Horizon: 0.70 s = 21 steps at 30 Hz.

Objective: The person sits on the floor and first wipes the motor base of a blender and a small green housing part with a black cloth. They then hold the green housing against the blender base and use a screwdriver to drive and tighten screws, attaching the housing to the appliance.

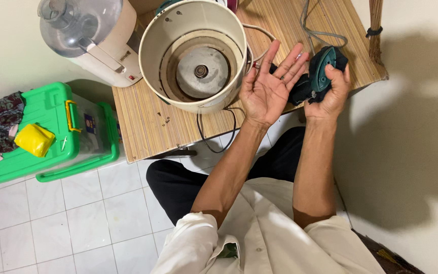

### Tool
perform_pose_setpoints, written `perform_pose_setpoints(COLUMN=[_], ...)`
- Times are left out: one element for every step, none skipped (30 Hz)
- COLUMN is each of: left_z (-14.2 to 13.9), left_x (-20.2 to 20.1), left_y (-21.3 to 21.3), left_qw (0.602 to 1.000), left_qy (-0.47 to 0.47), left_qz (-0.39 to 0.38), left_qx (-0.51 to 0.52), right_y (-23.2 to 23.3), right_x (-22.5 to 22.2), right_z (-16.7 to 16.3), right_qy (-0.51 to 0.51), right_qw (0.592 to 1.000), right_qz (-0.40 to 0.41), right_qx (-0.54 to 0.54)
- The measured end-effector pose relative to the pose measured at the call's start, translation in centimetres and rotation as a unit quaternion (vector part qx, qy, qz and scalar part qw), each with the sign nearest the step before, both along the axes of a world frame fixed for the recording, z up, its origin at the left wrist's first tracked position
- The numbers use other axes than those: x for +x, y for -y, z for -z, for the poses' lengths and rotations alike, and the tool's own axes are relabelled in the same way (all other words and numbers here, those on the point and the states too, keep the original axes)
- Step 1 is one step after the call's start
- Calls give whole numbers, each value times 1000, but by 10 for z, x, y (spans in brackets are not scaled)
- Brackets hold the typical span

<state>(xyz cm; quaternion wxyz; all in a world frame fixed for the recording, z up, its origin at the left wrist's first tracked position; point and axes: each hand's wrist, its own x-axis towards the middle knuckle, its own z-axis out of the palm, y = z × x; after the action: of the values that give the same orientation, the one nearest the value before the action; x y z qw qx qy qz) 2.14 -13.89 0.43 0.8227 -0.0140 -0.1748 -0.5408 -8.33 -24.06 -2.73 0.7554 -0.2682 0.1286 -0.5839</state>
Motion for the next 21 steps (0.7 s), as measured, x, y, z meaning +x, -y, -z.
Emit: perform_pose_setpoints(left_z=[0, 1, 2, 2, 3, 3, 4, 4, 4, 5, 5, 5, 5, 5, 5, 5, 5, 4, 3, 2, 1], left_x=[0, 0, 0, 0, 0, 1, 1, 1, 2, 2, 2, 3, 3, 4, 4, 4, 4, 4, 5, 5, 5], left_y=[-1, -1, -2, -3, -3, -4, -5, -5, -6, -7, -8, -8, -9, -10, -11, -12, -13, -14, -15, -15, -17], left_qw=[1000, 1000, 999, 999, 999, 999, 999, 999, 999, 999, 998, 998, 998, 997, 997, 997, 996, 996, 995, 994, 994], left_qy=[4, 7, 7, 8, 10, 18, 25, 34, 34, 33, 32, 31, 30, 29, 42, 56, 70, 78, 87, 96, 97], left_qz=[5, 11, 18, 24, 31, 31, 31, 31, 33, 36, 39, 45, 50, 55, 52, 49, 46, 47, 48, 50, 51], left_qx=[-11, -21, -25, -30, -36, -28, -20, -12, -16, -19, -22, -29, -35, -40, -33, -28, -23, -23, -23, -24, -4], right_y=[0, 0, 0, 0, -1, -1, -2, -3, -4, -5, -5, -6, -7, -8, -9, -9, -10, -11, -11, -12, -13], right_x=[1, 1, 1, 1, 1, 1, 1, 1, 2, 2, 2, 3, 4, 4, 4, 5, 5, 5, 5, 4, 4], right_z=[2, 4, 6, 8, 10, 12, 12, 13, 12, 12, 11, 9, 8, 7, 5, 5, 4, 3, 3, 3, 3], right_qy=[2, 4, 5, 3, 3, 2, 1, 1, 1, -1, -3, -5, -5, -5, -6, -7, -7, -8, -14, -20, -26], right_qw=[1000, 1000, 1000, 1000, 1000, 1000, 1000, 1000, 1000, 1000, 1000, 1000, 1000, 1000, 1000, 1000, 1000, 1000, 1000, 1000, 1000], right_qz=[-1, -2, -4, -3, -2, -2, -5, -7, -10, -10, -10, -11, -14, -16, -19, -18, -17, -17, -16, -14, -11], right_qx=[2, 5, 8, 10, 10, 11, 9, 6, 3, 1, 0, -3, -2, 1, 3, -1, -6, -11, -8, -6, -2])
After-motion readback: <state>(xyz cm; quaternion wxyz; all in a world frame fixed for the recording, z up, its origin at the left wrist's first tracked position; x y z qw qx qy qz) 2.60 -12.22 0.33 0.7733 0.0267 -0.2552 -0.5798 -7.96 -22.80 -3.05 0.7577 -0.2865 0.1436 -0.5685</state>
